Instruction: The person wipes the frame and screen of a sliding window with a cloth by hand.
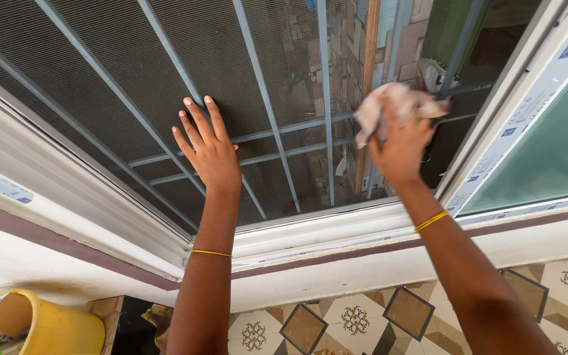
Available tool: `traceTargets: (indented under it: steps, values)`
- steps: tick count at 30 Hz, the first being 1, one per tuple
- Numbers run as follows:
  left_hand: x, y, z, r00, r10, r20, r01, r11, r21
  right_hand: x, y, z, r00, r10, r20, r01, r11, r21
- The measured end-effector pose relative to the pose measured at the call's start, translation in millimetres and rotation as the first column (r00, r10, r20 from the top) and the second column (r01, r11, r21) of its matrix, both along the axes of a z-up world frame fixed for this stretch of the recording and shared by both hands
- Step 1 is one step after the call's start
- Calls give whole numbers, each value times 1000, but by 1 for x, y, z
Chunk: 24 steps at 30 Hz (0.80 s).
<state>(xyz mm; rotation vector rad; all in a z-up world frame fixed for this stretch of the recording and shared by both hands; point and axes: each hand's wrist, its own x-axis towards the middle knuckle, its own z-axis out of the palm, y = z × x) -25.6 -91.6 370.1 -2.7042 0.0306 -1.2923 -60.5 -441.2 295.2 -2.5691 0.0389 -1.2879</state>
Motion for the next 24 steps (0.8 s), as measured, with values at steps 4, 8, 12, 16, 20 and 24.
traceTargets:
  steps: [4, 8, 12, 16, 20, 24]
  values:
    - [5, 0, -4, 999, -35, 28, 36, 998, -49, -1, -49, -4, 992, -126, -27, 129, 953, 274]
    - [8, -2, -7, 999, -25, 29, 27, 999, -43, 28, -38, -58, 982, -161, 96, 111, 912, 396]
    - [11, 1, -10, 998, -25, 52, 27, 999, -33, 44, 12, -103, 951, -8, 310, -199, 751, 630]
    - [12, 4, -10, 997, -37, 68, 40, 999, -33, 32, 103, -97, 976, 174, 134, -201, 954, 222]
    - [8, 5, -9, 998, -43, 38, 44, 999, -32, 15, 112, -108, 987, 161, 9, -154, 959, -236]
    - [6, 4, -9, 998, -20, 51, 21, 1000, -19, 4, 55, -127, 996, 91, -19, -92, 992, -84]
